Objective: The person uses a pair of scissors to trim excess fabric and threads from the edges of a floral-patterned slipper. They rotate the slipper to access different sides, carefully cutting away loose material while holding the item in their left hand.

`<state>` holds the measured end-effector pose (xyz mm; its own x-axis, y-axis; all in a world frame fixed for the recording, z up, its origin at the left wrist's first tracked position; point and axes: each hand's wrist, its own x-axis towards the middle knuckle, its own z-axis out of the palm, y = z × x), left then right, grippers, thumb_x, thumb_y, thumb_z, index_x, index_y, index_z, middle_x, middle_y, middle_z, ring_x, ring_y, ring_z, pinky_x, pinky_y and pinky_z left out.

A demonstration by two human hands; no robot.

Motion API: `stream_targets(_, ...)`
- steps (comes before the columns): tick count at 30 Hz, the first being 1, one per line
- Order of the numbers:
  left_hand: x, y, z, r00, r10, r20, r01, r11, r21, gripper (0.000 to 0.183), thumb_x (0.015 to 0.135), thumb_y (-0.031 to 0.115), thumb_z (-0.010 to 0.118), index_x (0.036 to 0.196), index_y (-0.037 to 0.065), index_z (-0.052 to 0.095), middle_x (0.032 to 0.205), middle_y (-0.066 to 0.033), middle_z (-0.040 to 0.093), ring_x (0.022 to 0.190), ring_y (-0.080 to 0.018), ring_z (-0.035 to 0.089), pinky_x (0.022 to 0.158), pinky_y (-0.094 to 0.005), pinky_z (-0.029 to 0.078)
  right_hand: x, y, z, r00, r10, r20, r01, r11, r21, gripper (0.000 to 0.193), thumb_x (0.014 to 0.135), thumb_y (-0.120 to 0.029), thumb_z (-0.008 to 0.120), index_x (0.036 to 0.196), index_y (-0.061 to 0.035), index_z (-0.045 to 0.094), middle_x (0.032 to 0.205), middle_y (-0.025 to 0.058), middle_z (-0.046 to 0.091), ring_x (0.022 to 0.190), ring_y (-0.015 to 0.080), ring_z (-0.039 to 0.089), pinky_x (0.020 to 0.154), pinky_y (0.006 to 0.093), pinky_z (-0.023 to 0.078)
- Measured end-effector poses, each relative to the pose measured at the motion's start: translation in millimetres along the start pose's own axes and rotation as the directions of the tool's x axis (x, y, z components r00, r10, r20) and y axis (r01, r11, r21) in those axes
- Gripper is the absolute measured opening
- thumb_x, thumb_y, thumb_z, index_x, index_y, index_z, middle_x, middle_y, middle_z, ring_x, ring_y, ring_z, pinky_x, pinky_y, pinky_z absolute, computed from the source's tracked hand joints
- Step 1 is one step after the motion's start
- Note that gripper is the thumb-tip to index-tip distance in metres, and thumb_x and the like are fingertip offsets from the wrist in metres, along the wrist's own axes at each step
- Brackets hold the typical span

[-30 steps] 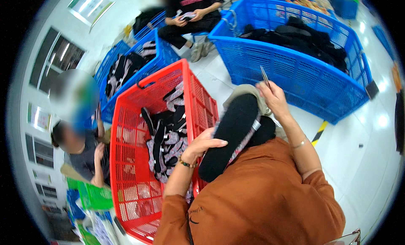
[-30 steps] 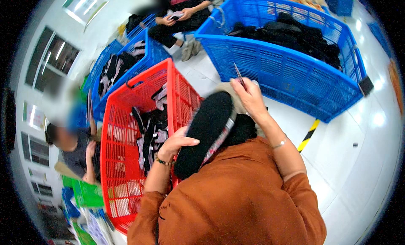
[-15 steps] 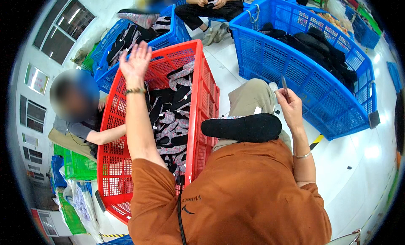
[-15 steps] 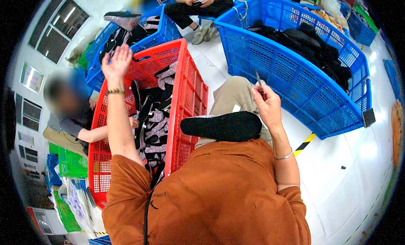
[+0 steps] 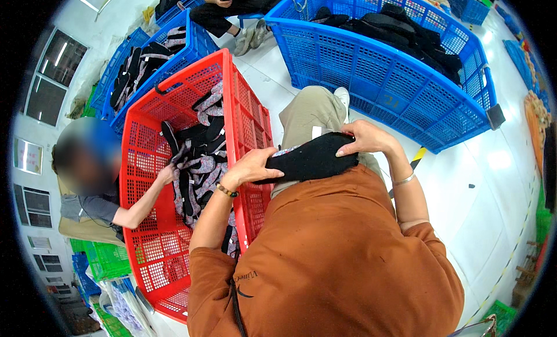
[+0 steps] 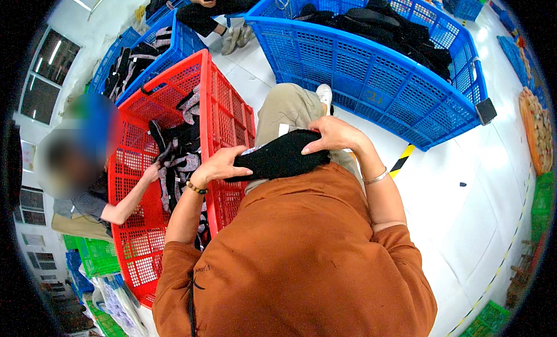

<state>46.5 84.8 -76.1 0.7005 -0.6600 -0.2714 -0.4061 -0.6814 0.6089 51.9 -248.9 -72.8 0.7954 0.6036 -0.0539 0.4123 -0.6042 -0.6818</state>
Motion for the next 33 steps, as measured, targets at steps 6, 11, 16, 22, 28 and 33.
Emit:
stream_targets(6,-36,-9,-25,0.987,-0.011,0.16,0.102,0.813,-0.573,0.052,0.082,0.039,0.064,0.115,0.0,0.055,0.105,-0.0079,0.061,0.095,-0.0147,0.057,0.081,-0.0286,0.046,-10,-11,-19,0.974,-0.08,-0.211,0.149,0.931,0.333,0.034,0.072,-0.026,0.074,0.088,0.0004,0.06,0.065,0.0101,0.05,0.061,0.0125,0.044,0.056,0.0288,0.038)
stream_targets(11,-51,-15,-1,0.991,-0.07,-0.112,-0.071,0.432,-0.899,0.054,0.089,0.038,0.055,0.123,-0.003,0.049,0.118,-0.0116,0.056,0.108,-0.0182,0.054,0.094,-0.0317,0.042,-14,-10,-39,0.927,-0.03,-0.374,0.197,0.888,0.416,0.026,0.073,-0.02,0.07,0.088,-0.0006,0.061,0.075,-0.0008,0.055,0.07,0.0081,0.049,0.061,0.0253,0.041)
stream_targets(16,-39,0,12,0.967,-0.139,-0.212,-0.211,0.022,-0.977,0.026,0.083,0.016,0.064,0.104,0.003,0.055,0.093,-0.0055,0.062,0.08,-0.0094,0.06,0.067,-0.0223,0.05,-7,-23,-41,0.882,0.032,-0.469,0.209,0.867,0.452,0.022,0.071,-0.007,0.063,0.091,-0.0004,0.058,0.08,-0.0006,0.055,0.073,0.0073,0.05,0.066,0.0221,0.042)
stream_targets(22,-71,49,-28,0.861,-0.215,-0.462,-0.456,0.076,-0.887,0.02,0.081,0.007,0.062,0.099,0.002,0.052,0.086,-0.0033,0.059,0.071,-0.0081,0.06,0.063,-0.0211,0.05,36,-35,-49,0.827,0.01,-0.562,0.269,0.871,0.411,0.026,0.079,-0.012,0.064,0.102,-0.0004,0.058,0.089,0.0011,0.059,0.082,0.0102,0.056,0.074,0.0244,0.046)
stream_targets(28,-72,65,-37,0.704,-0.367,-0.608,-0.596,0.16,-0.787,0.015,0.082,0.001,0.061,0.094,0.002,0.052,0.081,-0.0058,0.061,0.069,-0.0081,0.06,0.062,-0.021,0.05,60,-97,-3,0.825,-0.015,-0.566,0.21,0.937,0.28,0.047,0.072,-0.018,0.074,0.113,-0.005,0.056,0.106,0.004,0.06,0.086,0.0124,0.057,0.066,0.0217,0.044)
stream_targets(33,-55,73,-18,0.806,-0.378,-0.456,-0.434,0.145,-0.889,0.014,0.083,0.007,0.065,0.091,0.001,0.056,0.069,-0.0025,0.057,0.051,-0.0065,0.05,0.045,-0.018,0.04,44,-136,28,0.758,-0.53,-0.38,0.575,0.818,0.006,0.066,0.061,-0.021,0.082,0.118,-0.0078,0.051,0.121,0.0115,0.051,0.105,0.0228,0.055,0.074,0.0309,0.049)
